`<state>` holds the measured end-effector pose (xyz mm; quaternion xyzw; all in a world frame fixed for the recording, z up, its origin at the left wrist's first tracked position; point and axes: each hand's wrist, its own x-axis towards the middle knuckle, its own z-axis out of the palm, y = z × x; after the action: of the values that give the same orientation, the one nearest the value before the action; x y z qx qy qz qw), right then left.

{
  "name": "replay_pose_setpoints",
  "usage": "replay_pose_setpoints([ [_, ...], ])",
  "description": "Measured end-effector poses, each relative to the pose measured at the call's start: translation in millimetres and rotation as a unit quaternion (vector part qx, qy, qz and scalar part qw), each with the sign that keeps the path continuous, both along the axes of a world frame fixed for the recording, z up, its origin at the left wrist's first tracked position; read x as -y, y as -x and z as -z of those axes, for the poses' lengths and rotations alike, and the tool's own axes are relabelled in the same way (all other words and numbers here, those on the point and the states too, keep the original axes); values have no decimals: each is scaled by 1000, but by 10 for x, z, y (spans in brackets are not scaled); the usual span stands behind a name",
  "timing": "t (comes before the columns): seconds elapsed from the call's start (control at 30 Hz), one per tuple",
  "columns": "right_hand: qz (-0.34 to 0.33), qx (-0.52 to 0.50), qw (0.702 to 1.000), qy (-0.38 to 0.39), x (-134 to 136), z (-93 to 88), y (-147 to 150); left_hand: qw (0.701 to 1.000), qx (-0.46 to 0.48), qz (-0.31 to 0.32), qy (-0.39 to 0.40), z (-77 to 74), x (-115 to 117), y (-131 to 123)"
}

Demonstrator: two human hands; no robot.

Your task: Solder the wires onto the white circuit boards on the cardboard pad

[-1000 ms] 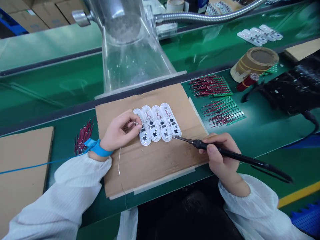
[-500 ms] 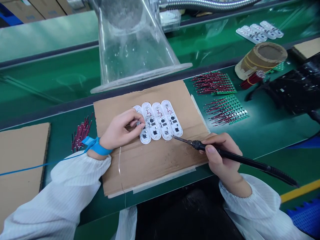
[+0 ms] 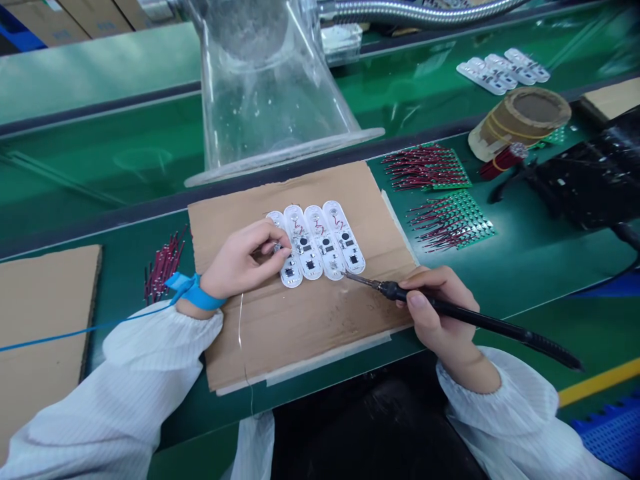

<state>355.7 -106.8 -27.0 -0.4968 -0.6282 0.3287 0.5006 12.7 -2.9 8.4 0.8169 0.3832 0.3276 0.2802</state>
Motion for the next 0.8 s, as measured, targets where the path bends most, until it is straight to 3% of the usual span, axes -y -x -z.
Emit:
replay_pose_setpoints([
  [0.6,2,5,1000,-16,-13,-17,10,1000,-1,8,-6,-10,4,1],
  [0.8,-24,51,998,-26,-36,-65,27,1000,-1,18,-16,-2,1,-3],
])
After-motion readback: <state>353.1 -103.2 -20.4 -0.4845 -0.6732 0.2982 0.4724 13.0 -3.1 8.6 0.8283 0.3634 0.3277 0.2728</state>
